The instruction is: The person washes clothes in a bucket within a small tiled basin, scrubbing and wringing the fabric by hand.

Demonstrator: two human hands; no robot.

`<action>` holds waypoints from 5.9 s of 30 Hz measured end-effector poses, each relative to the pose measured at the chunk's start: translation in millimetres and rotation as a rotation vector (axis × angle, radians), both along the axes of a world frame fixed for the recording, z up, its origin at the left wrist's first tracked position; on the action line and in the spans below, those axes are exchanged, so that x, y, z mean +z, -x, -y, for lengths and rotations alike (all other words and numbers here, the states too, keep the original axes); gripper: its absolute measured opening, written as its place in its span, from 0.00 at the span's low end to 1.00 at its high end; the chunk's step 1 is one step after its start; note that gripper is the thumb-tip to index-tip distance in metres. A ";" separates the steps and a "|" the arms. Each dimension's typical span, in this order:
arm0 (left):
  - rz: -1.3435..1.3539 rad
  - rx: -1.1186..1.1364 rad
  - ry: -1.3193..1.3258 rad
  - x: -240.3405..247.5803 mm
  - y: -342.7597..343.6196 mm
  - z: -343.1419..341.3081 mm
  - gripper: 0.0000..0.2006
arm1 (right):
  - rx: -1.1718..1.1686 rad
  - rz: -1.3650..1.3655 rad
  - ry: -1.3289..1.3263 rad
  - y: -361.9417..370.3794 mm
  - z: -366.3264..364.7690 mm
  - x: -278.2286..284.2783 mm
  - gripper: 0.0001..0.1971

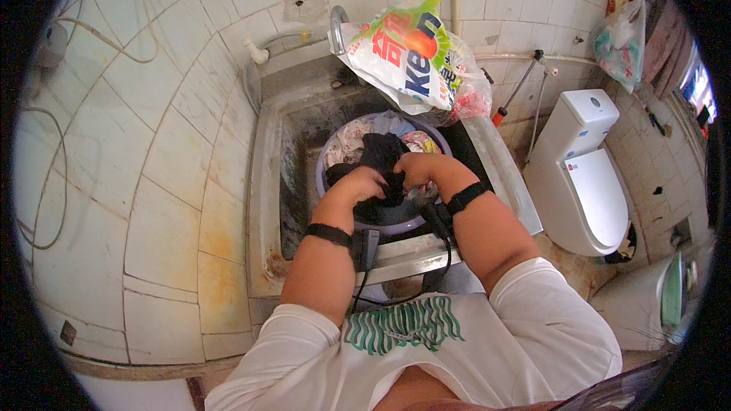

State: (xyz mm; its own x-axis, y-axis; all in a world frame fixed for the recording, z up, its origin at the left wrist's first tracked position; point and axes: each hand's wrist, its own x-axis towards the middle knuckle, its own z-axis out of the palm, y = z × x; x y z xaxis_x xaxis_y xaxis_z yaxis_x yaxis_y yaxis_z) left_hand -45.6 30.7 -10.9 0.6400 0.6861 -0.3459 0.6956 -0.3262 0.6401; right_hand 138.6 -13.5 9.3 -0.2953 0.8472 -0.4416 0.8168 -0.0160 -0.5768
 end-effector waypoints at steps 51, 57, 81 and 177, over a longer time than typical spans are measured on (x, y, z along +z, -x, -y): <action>1.332 0.447 0.135 -45.7 -4.1 -9.2 0.18 | 0.019 -0.624 -0.779 48.9 3.9 22.4 0.16; 1.345 0.825 0.366 13.5 -31.3 31.8 0.19 | -0.487 -0.283 -0.539 39.5 -0.1 24.8 0.18; 1.143 0.963 0.737 17.1 -33.1 28.8 0.28 | -0.306 -0.298 -0.766 39.3 -4.3 3.2 0.21; 1.252 0.777 0.690 4.5 -35.5 27.3 0.23 | -0.281 -0.213 -0.837 53.5 11.1 25.7 0.15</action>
State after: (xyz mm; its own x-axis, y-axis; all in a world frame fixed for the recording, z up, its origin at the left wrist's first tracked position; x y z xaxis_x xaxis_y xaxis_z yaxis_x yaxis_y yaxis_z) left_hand -10.1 3.3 -6.4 0.3350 0.9040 -0.2658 -0.4922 0.4084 0.7687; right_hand 85.1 -24.6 35.0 -0.0344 0.9196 0.3913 0.7206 0.2941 -0.6279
